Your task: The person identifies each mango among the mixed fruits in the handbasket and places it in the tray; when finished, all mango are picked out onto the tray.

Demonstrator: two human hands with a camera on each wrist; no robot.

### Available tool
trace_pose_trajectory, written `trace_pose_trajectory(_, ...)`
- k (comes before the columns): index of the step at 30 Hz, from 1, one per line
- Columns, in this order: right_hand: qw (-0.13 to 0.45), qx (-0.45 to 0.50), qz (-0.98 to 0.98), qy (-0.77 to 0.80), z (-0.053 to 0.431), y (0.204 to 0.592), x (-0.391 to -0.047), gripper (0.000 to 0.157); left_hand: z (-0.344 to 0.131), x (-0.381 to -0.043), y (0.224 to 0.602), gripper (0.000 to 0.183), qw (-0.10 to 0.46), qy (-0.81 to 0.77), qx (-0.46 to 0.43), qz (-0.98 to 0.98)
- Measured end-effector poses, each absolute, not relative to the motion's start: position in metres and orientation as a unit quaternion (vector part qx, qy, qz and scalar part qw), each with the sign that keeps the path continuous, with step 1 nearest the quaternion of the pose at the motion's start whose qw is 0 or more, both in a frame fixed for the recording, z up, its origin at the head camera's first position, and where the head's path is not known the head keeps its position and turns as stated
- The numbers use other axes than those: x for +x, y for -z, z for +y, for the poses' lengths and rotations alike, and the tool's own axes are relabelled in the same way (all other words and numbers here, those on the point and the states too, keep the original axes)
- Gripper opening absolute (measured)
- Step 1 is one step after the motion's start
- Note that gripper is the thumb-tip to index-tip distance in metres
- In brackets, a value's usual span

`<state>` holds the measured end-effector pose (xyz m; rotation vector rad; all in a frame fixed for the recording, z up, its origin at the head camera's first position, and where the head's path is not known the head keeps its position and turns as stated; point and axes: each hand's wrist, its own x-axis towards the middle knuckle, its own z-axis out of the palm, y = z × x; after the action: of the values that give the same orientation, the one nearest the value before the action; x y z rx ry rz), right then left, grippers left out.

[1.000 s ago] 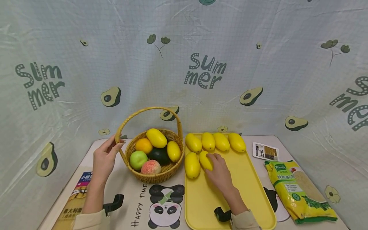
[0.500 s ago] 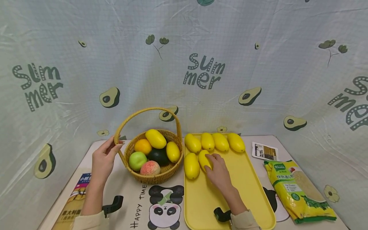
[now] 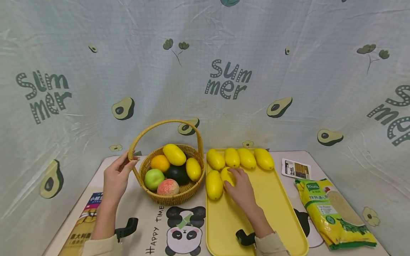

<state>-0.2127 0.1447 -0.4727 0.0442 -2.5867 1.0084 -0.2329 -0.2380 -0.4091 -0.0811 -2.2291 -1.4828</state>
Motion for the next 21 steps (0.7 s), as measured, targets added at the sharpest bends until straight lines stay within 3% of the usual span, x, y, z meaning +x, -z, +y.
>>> trace_pose_trajectory(21,0.176,0.106,-0.896,-0.393,0.095,0.458,-0.24,0.049,-0.24,-0.233,0.411,0.046,0.224,0.54,-0.018,-0.811)
